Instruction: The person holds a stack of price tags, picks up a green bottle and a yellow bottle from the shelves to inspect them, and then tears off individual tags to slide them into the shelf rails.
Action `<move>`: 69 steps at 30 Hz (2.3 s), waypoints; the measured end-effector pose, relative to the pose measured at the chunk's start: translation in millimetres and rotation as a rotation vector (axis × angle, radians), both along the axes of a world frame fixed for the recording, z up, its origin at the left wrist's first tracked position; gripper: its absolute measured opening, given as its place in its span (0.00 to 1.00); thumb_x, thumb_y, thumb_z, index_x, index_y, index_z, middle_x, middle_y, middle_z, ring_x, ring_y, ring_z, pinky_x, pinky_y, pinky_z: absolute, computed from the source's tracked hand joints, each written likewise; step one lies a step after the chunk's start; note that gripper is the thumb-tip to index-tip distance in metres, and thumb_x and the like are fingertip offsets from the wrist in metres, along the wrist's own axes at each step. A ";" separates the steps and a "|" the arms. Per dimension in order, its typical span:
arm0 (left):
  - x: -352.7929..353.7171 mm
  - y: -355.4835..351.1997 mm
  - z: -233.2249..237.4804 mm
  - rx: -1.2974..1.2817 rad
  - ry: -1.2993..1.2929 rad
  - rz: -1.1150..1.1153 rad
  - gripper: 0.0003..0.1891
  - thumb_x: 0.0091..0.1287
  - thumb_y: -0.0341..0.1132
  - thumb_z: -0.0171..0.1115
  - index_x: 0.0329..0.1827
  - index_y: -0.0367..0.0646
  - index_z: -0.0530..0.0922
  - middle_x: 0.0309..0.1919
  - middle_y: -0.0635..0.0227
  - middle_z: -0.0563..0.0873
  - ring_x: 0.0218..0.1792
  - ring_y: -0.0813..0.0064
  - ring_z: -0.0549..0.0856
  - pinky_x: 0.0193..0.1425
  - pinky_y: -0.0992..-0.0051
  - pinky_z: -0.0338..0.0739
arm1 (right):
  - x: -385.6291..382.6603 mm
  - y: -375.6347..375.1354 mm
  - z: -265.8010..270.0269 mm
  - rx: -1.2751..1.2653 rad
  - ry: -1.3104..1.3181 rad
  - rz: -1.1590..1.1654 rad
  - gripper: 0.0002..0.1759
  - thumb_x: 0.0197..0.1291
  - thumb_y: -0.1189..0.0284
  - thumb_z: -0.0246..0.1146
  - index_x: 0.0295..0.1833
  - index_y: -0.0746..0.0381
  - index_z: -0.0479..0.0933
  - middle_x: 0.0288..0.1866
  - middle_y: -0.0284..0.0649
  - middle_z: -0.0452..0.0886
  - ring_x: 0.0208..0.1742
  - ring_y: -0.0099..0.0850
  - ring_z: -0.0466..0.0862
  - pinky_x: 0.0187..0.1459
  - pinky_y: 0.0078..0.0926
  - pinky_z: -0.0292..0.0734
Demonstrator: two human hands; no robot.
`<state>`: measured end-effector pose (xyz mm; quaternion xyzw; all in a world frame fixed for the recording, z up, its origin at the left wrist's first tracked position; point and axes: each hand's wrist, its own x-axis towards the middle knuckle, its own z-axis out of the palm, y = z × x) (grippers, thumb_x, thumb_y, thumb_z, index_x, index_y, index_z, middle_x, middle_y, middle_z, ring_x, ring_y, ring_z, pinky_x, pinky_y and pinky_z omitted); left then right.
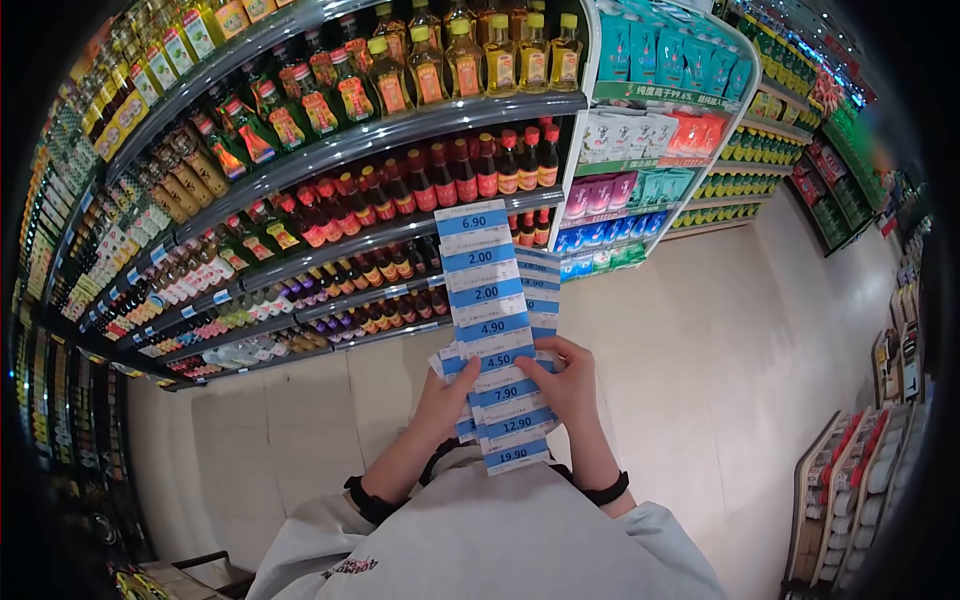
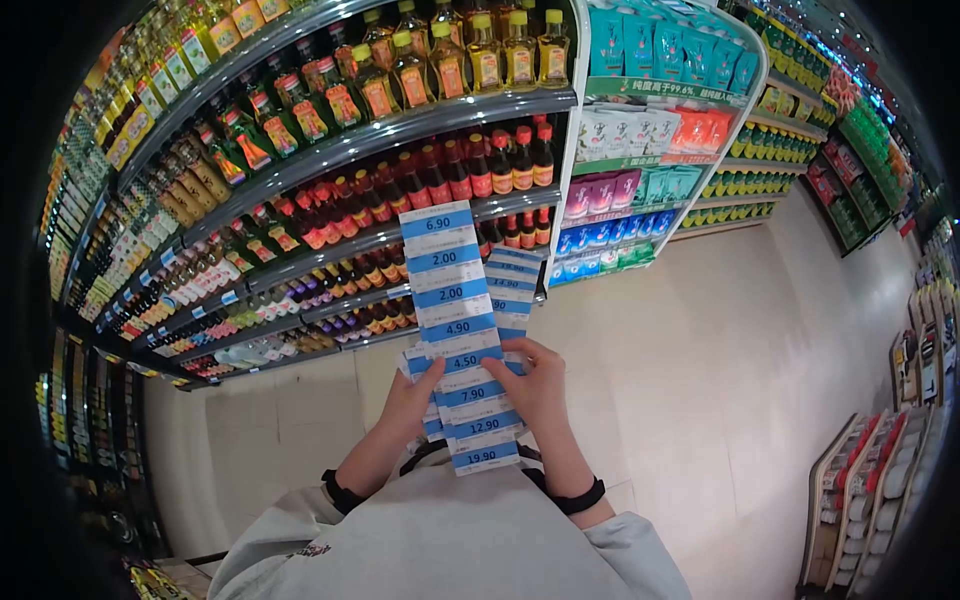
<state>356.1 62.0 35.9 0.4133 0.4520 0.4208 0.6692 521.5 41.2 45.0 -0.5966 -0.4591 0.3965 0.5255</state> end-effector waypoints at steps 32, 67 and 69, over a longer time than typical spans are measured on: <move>0.8 18.7 -11.8 -0.195 -0.280 -0.011 0.18 0.62 0.30 0.55 0.55 0.37 0.65 0.48 0.62 0.76 0.46 0.70 0.78 0.46 0.72 0.76 | 14.6 -0.1 -16.1 -0.053 0.331 0.095 0.10 0.48 0.81 0.64 0.39 0.69 0.76 0.34 0.41 0.80 0.33 0.23 0.80 0.35 0.18 0.76; -0.9 23.7 -10.4 -0.470 -0.874 -0.269 0.32 0.65 0.57 0.33 0.64 0.45 0.58 0.60 0.58 0.67 0.59 0.58 0.69 0.61 0.56 0.64 | -2.1 -10.9 4.9 -0.052 -0.108 0.201 0.11 0.51 0.75 0.61 0.40 0.68 0.73 0.31 0.46 0.80 0.31 0.31 0.81 0.33 0.24 0.76; -2.5 23.8 -14.8 -0.484 -0.877 -0.282 0.31 0.65 0.57 0.33 0.64 0.44 0.58 0.59 0.58 0.67 0.59 0.58 0.69 0.60 0.56 0.64 | -2.6 -13.1 9.7 -0.073 -0.147 0.282 0.11 0.52 0.74 0.61 0.40 0.67 0.73 0.33 0.44 0.80 0.33 0.28 0.80 0.37 0.22 0.75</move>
